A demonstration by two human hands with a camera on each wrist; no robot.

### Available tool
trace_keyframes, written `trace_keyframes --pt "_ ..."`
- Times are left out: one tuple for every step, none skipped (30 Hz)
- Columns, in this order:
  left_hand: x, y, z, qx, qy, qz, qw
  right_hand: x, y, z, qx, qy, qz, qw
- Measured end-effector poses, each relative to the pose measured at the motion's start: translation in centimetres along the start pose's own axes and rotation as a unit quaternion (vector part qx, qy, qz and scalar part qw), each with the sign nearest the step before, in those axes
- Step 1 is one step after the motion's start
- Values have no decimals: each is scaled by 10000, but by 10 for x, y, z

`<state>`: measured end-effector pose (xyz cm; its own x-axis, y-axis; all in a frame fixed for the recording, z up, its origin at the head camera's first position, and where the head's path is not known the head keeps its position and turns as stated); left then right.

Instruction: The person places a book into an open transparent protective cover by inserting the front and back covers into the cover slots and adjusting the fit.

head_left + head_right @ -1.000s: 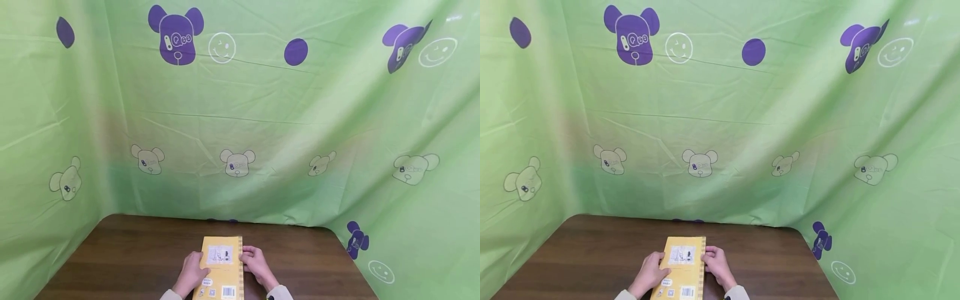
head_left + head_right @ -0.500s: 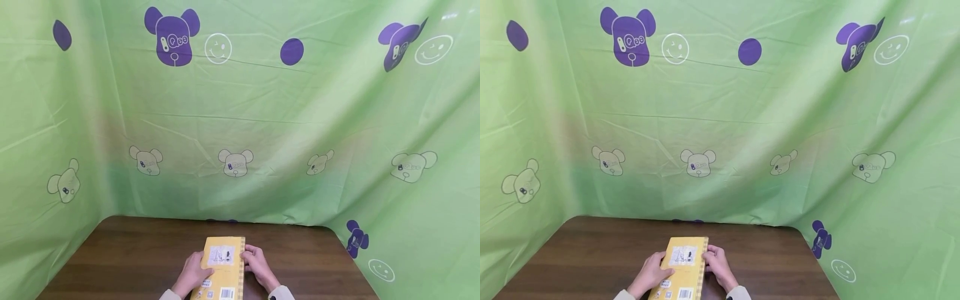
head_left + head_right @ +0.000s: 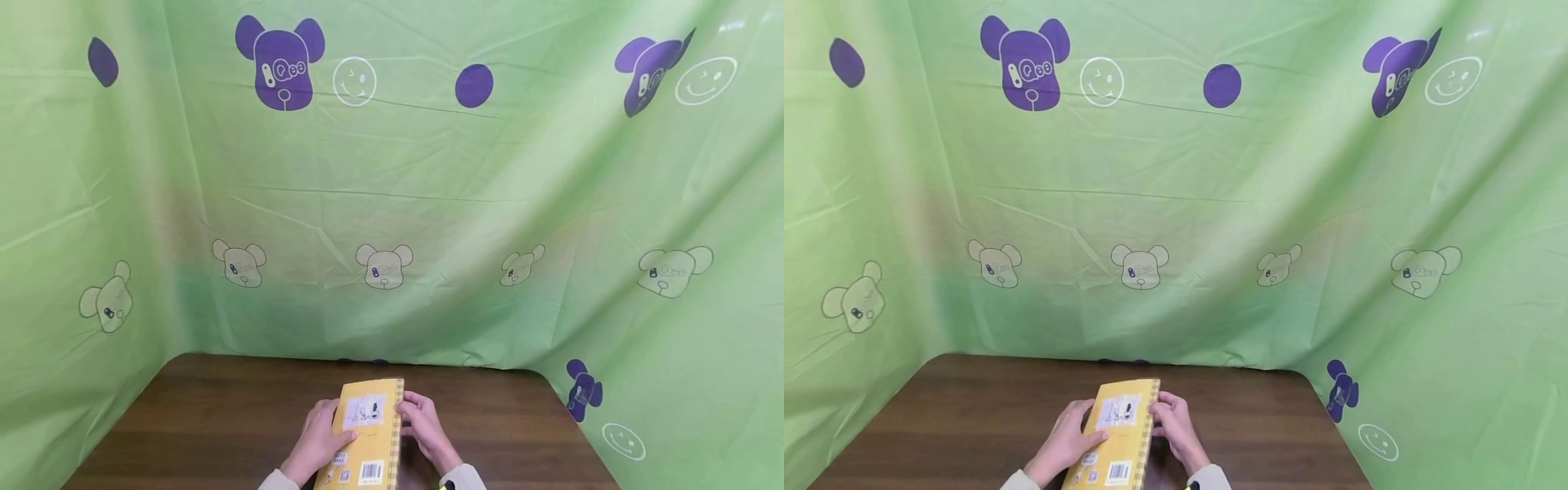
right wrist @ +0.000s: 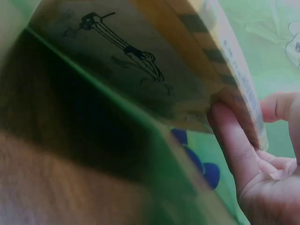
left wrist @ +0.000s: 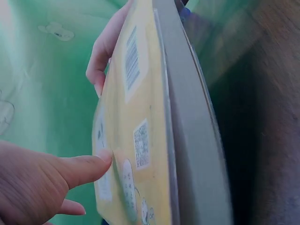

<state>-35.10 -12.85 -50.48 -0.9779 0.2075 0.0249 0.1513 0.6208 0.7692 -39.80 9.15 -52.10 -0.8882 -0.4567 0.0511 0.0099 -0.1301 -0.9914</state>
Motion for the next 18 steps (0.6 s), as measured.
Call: trace_keyframes --pt "-1 3 0 82 48 108 9999 0 -3 0 2 29 -22 10000" --pt "-2 7 0 151 113 230 9996 0 -5 1 -11 51 -45 10000" --pt "-4 11 -1 211 180 331 9991 0 -8 1 -27 78 -56 10000" --pt "-5 16 -1 274 247 422 9984 0 -10 1 -36 96 -54 9999" --pt "-7 19 -1 378 322 484 9976 0 -12 1 -64 105 -61 9999" --pt "-8 23 -2 463 413 523 9967 0 -14 2 -77 122 -48 9999" --pt "-10 27 -3 571 506 558 9955 0 -16 2 -94 143 -31 9998" --pt "-11 31 -4 685 604 601 9940 0 -18 3 -128 164 -25 9998" --pt "-11 35 -5 799 683 636 9924 0 -20 3 -168 192 -16 9997" --pt "-12 39 -6 899 733 664 9910 0 -23 4 -204 222 -7 9995" --pt "-13 43 -6 975 786 708 9896 0 -25 4 -249 253 -7 9994" --pt "-14 47 -7 1022 817 781 9883 0 -28 4 -282 300 5 9992" --pt "-14 52 -8 1042 794 837 9878 0 -30 4 -322 348 8 9989" --pt "-14 56 -8 1014 743 891 9881 0 -33 5 -359 389 0 9986" --pt "-14 60 -9 984 659 938 9885 0 -36 5 -401 418 -8 9983" --pt "-14 64 -8 954 556 976 9891 0 -38 5 -437 432 -15 9981" --pt "-14 69 -8 929 451 1012 9895 0 -41 6 -464 443 -21 9979" --pt "-13 73 -8 907 339 1029 9900 1 -43 6 -495 455 -22 9977"
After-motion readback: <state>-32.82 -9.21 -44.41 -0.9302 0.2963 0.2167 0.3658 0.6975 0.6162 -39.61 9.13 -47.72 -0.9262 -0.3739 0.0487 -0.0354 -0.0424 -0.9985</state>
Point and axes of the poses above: each hand's wrist, its own x-axis towards the middle knuckle, its own z-axis out of the palm, y = z × x, the point moved 2 cm from there along x, towards the middle knuckle, and after that the axes turned 13 degrees about -y, right-handed, at the moved point
